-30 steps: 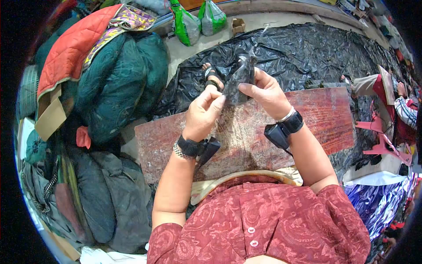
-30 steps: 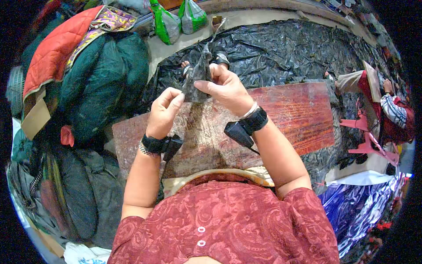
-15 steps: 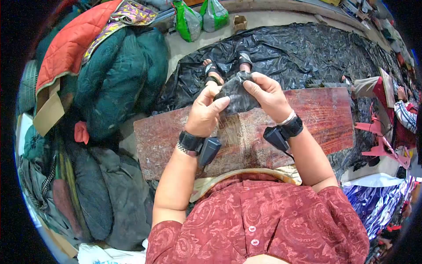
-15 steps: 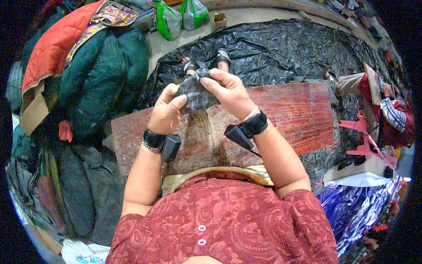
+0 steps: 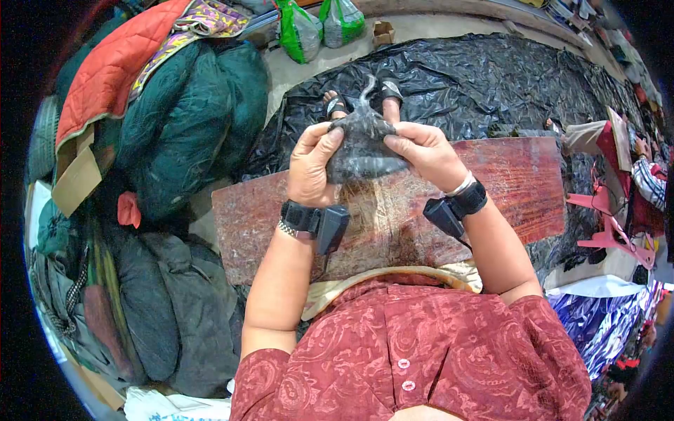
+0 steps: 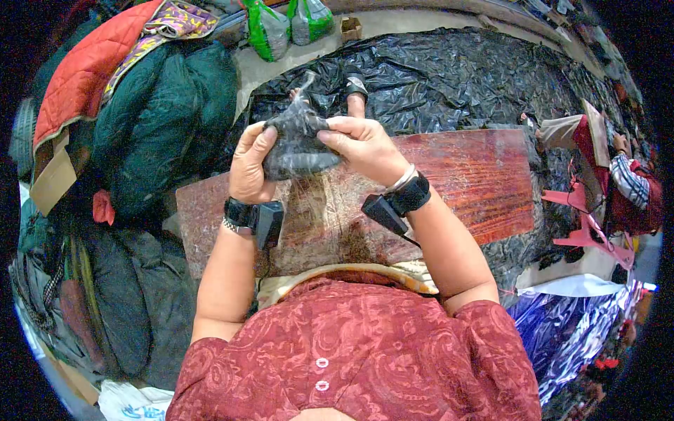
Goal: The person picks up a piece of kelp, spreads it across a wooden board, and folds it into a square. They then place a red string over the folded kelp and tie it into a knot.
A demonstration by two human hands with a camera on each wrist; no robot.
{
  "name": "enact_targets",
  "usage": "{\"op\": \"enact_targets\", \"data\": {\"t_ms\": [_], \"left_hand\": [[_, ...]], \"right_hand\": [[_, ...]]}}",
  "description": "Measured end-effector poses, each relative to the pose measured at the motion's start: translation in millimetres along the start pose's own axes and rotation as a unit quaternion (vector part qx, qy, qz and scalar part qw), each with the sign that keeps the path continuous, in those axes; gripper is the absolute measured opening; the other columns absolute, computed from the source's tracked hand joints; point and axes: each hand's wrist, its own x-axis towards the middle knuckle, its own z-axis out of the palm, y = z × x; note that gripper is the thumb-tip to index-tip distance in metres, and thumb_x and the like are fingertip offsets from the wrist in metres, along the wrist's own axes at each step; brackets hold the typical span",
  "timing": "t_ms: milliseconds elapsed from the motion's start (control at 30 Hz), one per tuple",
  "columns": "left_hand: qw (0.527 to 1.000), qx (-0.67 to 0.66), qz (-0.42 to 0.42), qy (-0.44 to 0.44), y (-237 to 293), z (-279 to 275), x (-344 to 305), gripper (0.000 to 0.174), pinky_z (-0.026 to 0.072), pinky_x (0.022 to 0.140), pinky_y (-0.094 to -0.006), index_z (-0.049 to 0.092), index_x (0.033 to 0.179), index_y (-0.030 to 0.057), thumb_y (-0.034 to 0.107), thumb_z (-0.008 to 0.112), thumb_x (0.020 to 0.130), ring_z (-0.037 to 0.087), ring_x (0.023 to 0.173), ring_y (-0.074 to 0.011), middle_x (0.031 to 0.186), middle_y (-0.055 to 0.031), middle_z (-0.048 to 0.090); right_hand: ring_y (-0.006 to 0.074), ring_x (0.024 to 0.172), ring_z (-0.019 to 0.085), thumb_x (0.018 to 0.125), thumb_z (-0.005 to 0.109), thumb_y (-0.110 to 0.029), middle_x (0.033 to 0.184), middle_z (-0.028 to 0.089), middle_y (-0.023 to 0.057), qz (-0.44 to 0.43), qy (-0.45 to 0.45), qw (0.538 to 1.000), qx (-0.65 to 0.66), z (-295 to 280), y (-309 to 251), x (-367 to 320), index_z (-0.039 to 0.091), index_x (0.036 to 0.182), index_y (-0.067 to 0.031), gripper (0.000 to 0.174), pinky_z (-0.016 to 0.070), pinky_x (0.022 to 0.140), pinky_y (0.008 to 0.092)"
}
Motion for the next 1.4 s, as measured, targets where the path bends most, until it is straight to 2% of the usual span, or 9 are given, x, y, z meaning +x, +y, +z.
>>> {"op": "enact_targets", "data": {"t_ms": [33, 367, 533, 633, 733, 867, 1000, 1233, 1400], "left_hand": [[1.000, -0.012, 0.008, 0.001, 2.7, 0.5, -0.8, 0.012, 0.0572, 0.093, -0.0294, 0.076, 0.111, 0.0049, 0.003, 0.071, 0.100, 0.069, 0.101, -0.0120, 0.115, -0.0032, 0.076], [0.954, 0.287, 0.086, 0.018, -18.1, 16.9, -16.4, 0.022, 0.0458, 0.087, -0.0227, 0.070, 0.099, 0.0017, 0.018, 0.061, 0.110, 0.056, 0.093, -0.0062, 0.099, 0.0044, 0.062], [0.983, 0.122, 0.076, 0.113, -14.4, 11.3, -0.1, 0.032, 0.0523, 0.082, -0.0252, 0.067, 0.105, 0.0034, 0.029, 0.050, 0.115, 0.062, 0.089, -0.0080, 0.100, 0.0007, 0.069], [0.987, 0.079, 0.066, 0.120, -12.9, 2.8, 11.7, 0.035, 0.0571, 0.082, -0.0290, 0.066, 0.115, 0.0035, 0.035, 0.051, 0.115, 0.067, 0.091, -0.0112, 0.104, -0.0033, 0.071], [0.997, -0.030, 0.011, 0.065, 5.4, 26.5, 4.5, 0.054, 0.0580, 0.092, -0.0322, 0.060, 0.127, 0.0011, 0.051, 0.057, 0.108, 0.069, 0.099, -0.0161, 0.114, -0.0082, 0.069], [0.970, 0.198, -0.006, -0.141, -10.0, 2.8, -1.7, 0.047, 0.0507, 0.101, -0.0317, 0.061, 0.137, -0.0008, 0.027, 0.074, 0.102, 0.060, 0.121, -0.0125, 0.131, -0.0023, 0.063], [0.988, 0.153, 0.026, -0.012, -11.3, -2.9, -10.4, 0.015, 0.0514, 0.093, -0.0261, 0.076, 0.111, 0.0024, 0.013, 0.075, 0.101, 0.064, 0.095, -0.0077, 0.103, 0.0037, 0.072], [0.964, 0.247, 0.091, 0.035, -13.3, -11.5, -20.2, 0.018, 0.0436, 0.075, -0.0215, 0.069, 0.090, 0.0052, 0.016, 0.072, 0.104, 0.051, 0.081, -0.0024, 0.089, 0.0086, 0.063], [0.870, 0.489, 0.055, 0.014, -20.9, -28.9, -58.5, 0.027, 0.0449, 0.069, -0.0276, 0.067, 0.090, 0.0021, 0.023, 0.068, 0.107, 0.050, 0.077, -0.0061, 0.078, 0.0044, 0.058]], "right_hand": [[0.0038, 0.092, 0.057, 0.104, 0.071, -0.015, 0.092, 0.067, -0.0057, 0.080, 0.001, 0.997, 0.000, -0.9, -5.6, -1.2, 0.076, 0.116, -0.0013, 0.019, 0.0478, 0.083, 0.0216], [0.0013, 0.093, 0.054, 0.109, 0.065, -0.022, 0.101, 0.065, -0.0084, -0.078, 0.090, 0.991, 0.063, 12.2, 1.3, 11.9, 0.073, 0.108, -0.0060, 0.018, 0.0420, 0.083, 0.0191], [0.0124, 0.126, 0.054, 0.113, 0.053, -0.041, 0.136, 0.063, 0.0013, 0.072, 0.005, 0.967, 0.245, 4.6, 13.7, 8.1, 0.063, 0.142, -0.0025, 0.049, 0.0398, 0.113, 0.0316], [0.0066, 0.101, 0.057, 0.108, 0.064, -0.034, 0.121, 0.065, -0.0028, -0.046, -0.140, 0.989, -0.030, -3.5, 25.3, 1.9, 0.058, 0.147, -0.0030, 0.049, 0.0478, 0.094, 0.0259], [0.0081, 0.106, 0.058, 0.099, 0.076, -0.014, 0.119, 0.065, -0.0030, -0.037, -0.058, 0.998, 0.011, 15.6, 13.4, 2.4, 0.067, 0.135, -0.0027, 0.039, 0.0482, 0.097, 0.0268], [0.0089, 0.107, 0.061, 0.096, 0.078, -0.007, 0.115, 0.069, 0.0005, -0.094, 0.044, 0.994, 0.016, 10.8, 6.9, 11.4, 0.076, 0.118, -0.0015, 0.023, 0.0501, 0.096, 0.0266], [0.0068, 0.092, 0.063, 0.097, 0.078, -0.010, 0.102, 0.072, -0.0005, -0.100, 0.062, 0.992, -0.037, 6.9, 1.6, 11.3, 0.076, 0.112, -0.0007, 0.018, 0.0534, 0.085, 0.0260], [0.0025, 0.084, 0.058, 0.104, 0.070, -0.018, 0.091, 0.073, -0.0001, -0.090, 0.172, 0.958, -0.211, -3.2, 22.0, 7.5, 0.074, 0.112, 0.0005, 0.021, 0.0498, 0.076, 0.0221], [0.0292, 0.116, 0.072, 0.106, 0.058, -0.006, 0.124, 0.073, 0.0198, -0.122, 0.163, 0.935, -0.289, -8.2, 39.5, -33.2, 0.065, 0.134, -0.0054, 0.029, 0.0539, 0.097, 0.0364]]}}
